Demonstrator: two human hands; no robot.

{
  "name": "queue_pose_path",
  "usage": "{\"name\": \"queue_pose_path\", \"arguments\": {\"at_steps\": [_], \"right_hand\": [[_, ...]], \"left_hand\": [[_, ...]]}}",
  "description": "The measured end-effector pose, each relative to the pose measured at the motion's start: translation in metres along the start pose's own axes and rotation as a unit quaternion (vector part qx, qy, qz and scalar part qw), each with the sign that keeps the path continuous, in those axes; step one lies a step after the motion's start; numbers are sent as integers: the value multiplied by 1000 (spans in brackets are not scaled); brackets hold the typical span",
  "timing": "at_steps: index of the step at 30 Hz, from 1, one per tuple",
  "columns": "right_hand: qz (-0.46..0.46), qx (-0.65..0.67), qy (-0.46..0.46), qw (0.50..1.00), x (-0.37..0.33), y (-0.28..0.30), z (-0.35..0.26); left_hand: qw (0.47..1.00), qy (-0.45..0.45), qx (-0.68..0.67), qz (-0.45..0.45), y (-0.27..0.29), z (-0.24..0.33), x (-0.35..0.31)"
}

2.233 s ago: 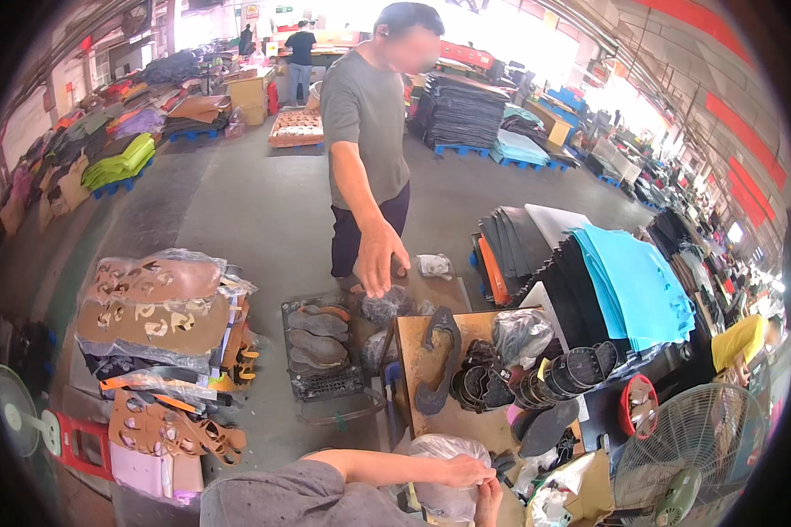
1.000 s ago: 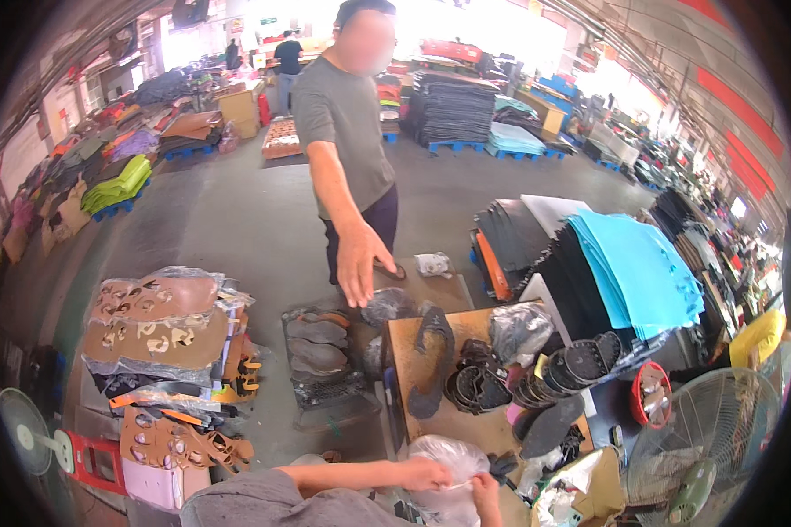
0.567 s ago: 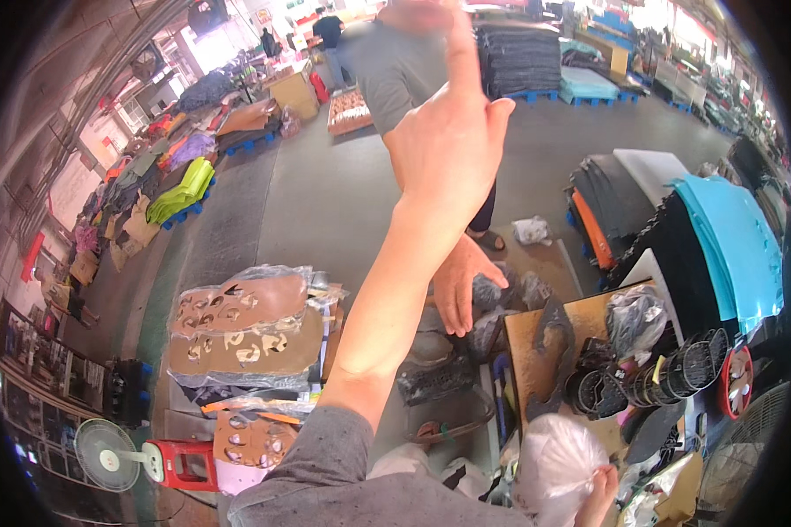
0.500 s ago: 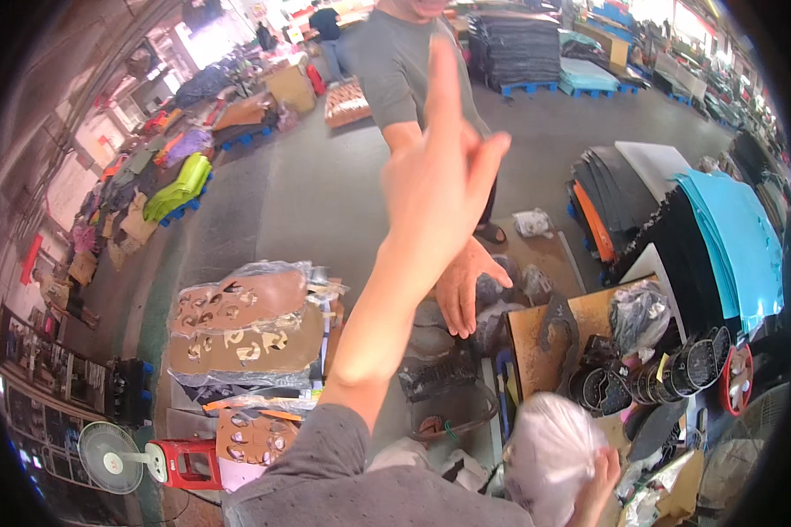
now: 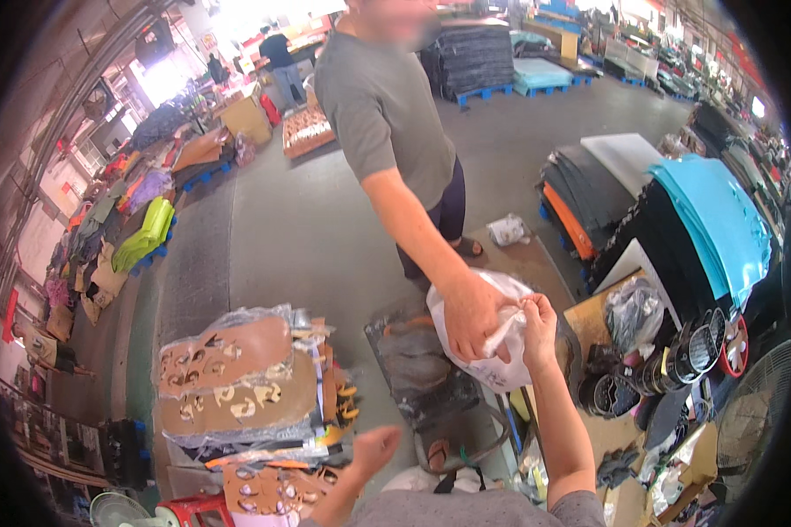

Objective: The person removes a plastic-wrapped stack of tan cardboard cutouts from a press, writes on a plastic bag with a black marker, places the cutouts into the bag, and seals it. The person then hands the bag to a coworker and picks up a small black object from the table.

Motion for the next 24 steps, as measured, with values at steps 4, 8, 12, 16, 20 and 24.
{"name": "queue_pose_path", "arguments": {"at_steps": [4,8,12,16,20,24], "right_hand": [[4,-133,32,991,33,-20,29],[-37,-378,218,899,15,-54,-30],[11,-449,364,816,-87,-43,-113],[-145,-382,382,829,-191,-70,-73],[-287,-487,91,820,-224,-1,78],[-201,-418,-112,879,-299,138,150]], "left_hand": [[997,34,-15,-70,-31,-12,-18],[989,41,-44,-133,-55,9,-3],[775,337,-495,-201,-119,11,9],[405,245,-826,-305,-196,105,20],[309,331,-792,-409,-297,126,-58],[682,-61,-91,-723,-354,79,-169]]}}
Point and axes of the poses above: each hand's wrist, its own x-axis towards the middle knuckle, its own y-axis out of the back of the hand, z = x × y, the point moved 10 cm from there along x, towards the middle knuckle
